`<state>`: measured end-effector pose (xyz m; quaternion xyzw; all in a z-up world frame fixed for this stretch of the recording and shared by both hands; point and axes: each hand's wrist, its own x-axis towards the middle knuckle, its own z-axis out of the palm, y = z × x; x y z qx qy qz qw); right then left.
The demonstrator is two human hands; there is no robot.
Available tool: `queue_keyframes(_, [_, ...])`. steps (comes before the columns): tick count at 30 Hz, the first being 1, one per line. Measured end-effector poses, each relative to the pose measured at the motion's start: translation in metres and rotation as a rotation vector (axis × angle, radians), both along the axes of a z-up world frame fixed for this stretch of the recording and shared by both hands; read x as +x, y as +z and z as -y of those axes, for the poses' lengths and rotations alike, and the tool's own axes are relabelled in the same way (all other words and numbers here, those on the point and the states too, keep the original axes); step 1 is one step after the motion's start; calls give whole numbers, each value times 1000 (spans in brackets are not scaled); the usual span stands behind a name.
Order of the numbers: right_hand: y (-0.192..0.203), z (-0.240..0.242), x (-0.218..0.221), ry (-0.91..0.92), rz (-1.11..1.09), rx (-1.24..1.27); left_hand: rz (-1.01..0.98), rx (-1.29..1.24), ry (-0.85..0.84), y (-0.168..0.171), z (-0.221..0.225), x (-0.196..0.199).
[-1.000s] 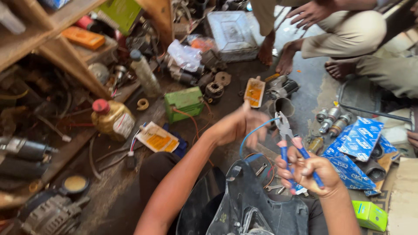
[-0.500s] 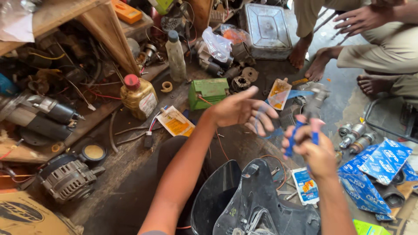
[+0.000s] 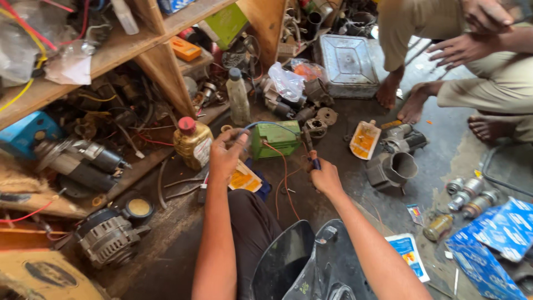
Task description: The person assembles a motorcycle headlight housing by inserting and tightening bolts into the casing. They then connect wires to a battery to test the headlight bulb.
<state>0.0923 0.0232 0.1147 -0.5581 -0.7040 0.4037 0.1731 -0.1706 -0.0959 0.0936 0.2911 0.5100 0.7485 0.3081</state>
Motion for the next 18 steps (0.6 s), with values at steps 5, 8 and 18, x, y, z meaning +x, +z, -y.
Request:
queue_keyframes(5, [-7,-10,-13,47,-17,13,152,-363,-19,1,-6,2])
queue_keyframes(8, [-14,-12,-14,53,-36,23,13,-512,3,2,-10,9])
queue_keyframes(18, [-27,-9,-24,6,-2,63,-32,-105,-94,-15,-30,21])
